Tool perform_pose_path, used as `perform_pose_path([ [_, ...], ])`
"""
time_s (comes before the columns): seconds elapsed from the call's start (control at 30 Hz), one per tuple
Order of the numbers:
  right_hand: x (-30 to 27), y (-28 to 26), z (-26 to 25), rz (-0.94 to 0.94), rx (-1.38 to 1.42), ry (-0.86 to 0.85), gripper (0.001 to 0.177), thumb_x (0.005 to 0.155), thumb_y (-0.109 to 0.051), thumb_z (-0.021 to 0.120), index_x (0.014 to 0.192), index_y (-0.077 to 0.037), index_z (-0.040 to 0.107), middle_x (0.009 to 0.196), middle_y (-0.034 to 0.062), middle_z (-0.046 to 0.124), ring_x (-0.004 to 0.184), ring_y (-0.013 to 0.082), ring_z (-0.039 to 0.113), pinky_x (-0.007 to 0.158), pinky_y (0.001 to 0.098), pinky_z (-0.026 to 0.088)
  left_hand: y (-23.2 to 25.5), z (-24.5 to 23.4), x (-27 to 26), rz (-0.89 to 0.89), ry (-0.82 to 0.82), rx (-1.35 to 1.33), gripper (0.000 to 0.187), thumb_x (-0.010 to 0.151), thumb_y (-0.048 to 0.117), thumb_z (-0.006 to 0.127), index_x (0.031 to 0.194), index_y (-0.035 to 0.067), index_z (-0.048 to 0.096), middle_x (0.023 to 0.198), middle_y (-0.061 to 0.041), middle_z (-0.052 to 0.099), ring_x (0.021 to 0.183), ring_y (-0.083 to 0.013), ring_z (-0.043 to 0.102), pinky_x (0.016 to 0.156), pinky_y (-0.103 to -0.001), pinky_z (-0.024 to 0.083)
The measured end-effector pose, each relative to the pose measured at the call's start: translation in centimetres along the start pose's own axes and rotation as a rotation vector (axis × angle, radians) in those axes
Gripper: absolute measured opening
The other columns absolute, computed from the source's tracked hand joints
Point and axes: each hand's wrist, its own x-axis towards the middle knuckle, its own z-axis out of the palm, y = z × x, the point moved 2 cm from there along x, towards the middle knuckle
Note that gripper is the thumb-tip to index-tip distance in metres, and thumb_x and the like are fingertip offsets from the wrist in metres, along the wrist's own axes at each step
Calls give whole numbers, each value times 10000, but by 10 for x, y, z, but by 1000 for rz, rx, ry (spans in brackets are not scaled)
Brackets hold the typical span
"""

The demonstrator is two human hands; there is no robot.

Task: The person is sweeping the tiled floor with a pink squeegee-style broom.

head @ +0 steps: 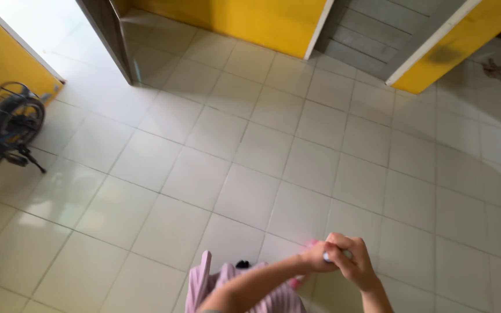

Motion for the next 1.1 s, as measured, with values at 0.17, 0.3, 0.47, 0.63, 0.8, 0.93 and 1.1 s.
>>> perform_pose_path([
  [0.17,-4,-51,29,-306,223,41,329,1012,-146,570,718,-19,495,564,0,466,524,141,429,594,337,415,41,-63,-27,-261,-150,259,201,835,278,719,851,80,693,814,-180,705,767,-393,683,691,-456,542],
  [0.3,-4,-45,71,-409,213,122,427,1058,-246,518,677,-59,478,554,0,434,517,158,395,609,342,402,43,-115,-55,-346,-187,440,171,806,245,720,778,79,688,771,-174,682,733,-387,666,672,-458,530],
  [0.47,2,-30,113,-431,189,106,407,1061,-231,497,698,-51,452,593,18,446,592,173,423,618,338,399,41,-167,-89,-392,-92,550,168,764,205,726,743,52,661,728,-183,660,708,-403,640,647,-472,511],
  [0.63,-8,-23,140,-371,217,36,327,1022,-112,501,704,-47,459,675,41,527,687,181,488,628,313,408,42,-190,-112,-520,25,615,180,780,194,719,751,28,658,713,-193,661,678,-408,628,633,-455,508],
  [0.8,-85,28,147,-149,309,146,201,976,-36,487,785,-23,551,737,39,540,682,140,488,627,292,413,4,-157,-141,-407,89,683,251,816,242,749,722,29,654,708,-202,661,689,-413,633,645,-466,517],
  [0.93,-185,61,114,98,370,374,138,869,-4,559,860,34,691,739,38,595,598,93,443,525,279,359,-1,-83,-151,-412,51,741,212,837,268,735,736,88,685,732,-152,705,723,-396,676,686,-482,533],
  [1.1,-318,-36,39,-125,394,466,125,844,-56,528,753,15,579,669,49,495,617,158,403,584,343,352,90,78,-155,-419,-114,640,173,864,303,741,839,132,730,828,-124,739,800,-361,697,719,-466,555],
])
